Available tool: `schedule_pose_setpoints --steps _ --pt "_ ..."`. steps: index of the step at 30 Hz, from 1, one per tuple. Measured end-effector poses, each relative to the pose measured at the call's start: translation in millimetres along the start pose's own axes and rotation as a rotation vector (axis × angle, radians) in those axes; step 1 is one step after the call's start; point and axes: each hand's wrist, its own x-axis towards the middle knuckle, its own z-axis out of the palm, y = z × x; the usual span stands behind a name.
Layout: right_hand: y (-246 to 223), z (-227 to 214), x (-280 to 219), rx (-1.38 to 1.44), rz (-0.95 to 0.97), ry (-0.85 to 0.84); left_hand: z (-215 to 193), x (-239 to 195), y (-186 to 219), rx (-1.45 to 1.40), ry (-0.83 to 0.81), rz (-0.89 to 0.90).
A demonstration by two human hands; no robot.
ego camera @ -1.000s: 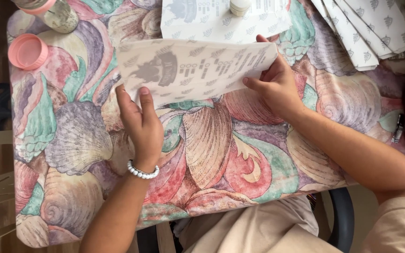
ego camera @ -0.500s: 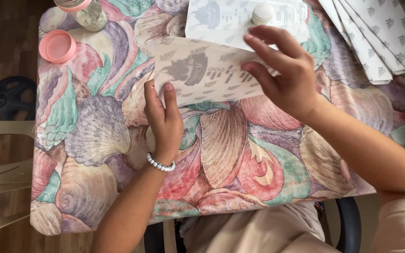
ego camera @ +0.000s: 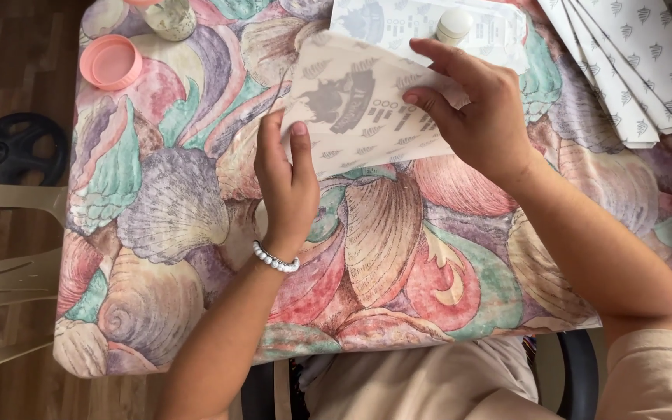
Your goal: Folding individual sheets of printed packaging paper into a specific shape on a table.
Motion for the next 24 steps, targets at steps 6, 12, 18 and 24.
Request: schedule_pose_setpoints --steps 6,12,18,24 --pt "2.5 -30.4 5.4 0.002 -0.084 -0.318 -4.1 -1.6 -4.3 0.03 0.073 0.004" --pt "63.1 -28.5 -32.3 0.45 0.346 -0.296 -9.1 1.0 -1.0 0.002 0.159 -0.031" --pt "42.1 -13.5 -46.7 0.541 0.524 -0.045 -3.3 -8.1 3.6 -0.043 0.209 -0.013" --pt "47.1 -4.8 -53.9 0.704 0.492 -0.015 -4.9 -9.0 6.6 -0.047 0.117 -0.019"
